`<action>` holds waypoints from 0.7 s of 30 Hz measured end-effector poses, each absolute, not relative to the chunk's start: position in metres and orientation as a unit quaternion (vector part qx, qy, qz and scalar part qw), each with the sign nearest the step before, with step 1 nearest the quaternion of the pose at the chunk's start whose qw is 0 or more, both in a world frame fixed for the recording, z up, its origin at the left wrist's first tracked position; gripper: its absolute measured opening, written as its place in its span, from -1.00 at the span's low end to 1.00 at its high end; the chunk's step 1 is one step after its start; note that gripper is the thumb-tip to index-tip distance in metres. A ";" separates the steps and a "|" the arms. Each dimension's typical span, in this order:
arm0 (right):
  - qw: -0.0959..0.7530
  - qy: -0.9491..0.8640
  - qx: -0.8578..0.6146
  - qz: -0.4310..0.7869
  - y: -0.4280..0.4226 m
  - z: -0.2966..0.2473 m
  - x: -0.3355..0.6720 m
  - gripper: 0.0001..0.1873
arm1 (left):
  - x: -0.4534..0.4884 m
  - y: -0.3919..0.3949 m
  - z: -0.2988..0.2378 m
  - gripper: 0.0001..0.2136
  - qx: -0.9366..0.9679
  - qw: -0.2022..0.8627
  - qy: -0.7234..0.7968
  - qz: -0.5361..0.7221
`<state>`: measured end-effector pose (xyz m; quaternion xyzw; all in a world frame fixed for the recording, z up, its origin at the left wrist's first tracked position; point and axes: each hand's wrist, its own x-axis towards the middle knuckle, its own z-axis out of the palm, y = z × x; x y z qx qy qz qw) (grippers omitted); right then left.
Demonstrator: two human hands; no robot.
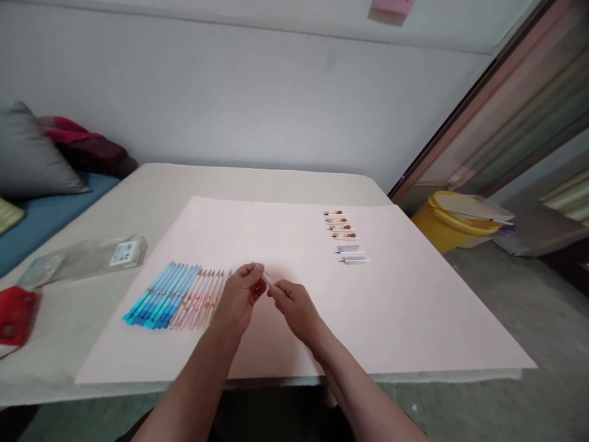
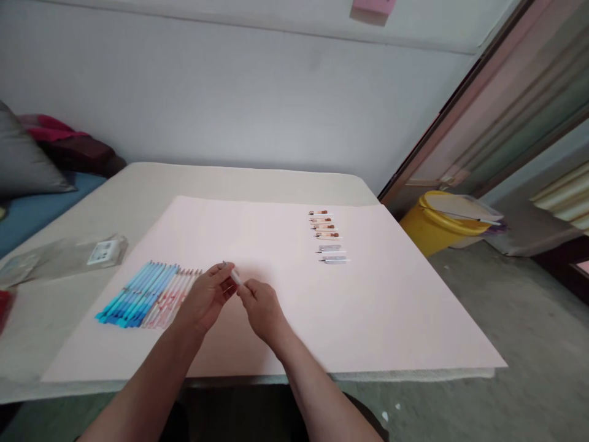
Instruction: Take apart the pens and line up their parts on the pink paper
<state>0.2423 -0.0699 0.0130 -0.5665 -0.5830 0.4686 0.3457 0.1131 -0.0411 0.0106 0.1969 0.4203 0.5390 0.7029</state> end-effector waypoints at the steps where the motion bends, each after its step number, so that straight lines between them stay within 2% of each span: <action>1: 0.348 -0.580 -0.568 0.469 -0.069 0.012 0.243 -0.73 | 0.113 -0.041 0.012 -0.84 0.189 0.718 0.403 0.535; 4: 0.352 -0.577 -0.568 0.469 -0.069 0.011 0.244 -0.74 | 0.114 -0.040 0.013 -0.78 0.194 0.727 0.383 0.537; 9: 0.339 -0.594 -0.556 0.472 -0.070 0.009 0.242 -0.73 | 0.111 -0.040 0.010 -0.87 0.219 0.673 0.453 0.541; 15: 0.347 -0.575 -0.574 0.469 -0.068 0.006 0.245 -0.73 | 0.107 -0.038 0.012 -0.78 0.183 0.725 0.384 0.542; 21: 0.337 -0.586 -0.562 0.477 -0.070 0.008 0.244 -0.74 | 0.104 -0.035 0.007 -0.81 0.181 0.691 0.458 0.529</action>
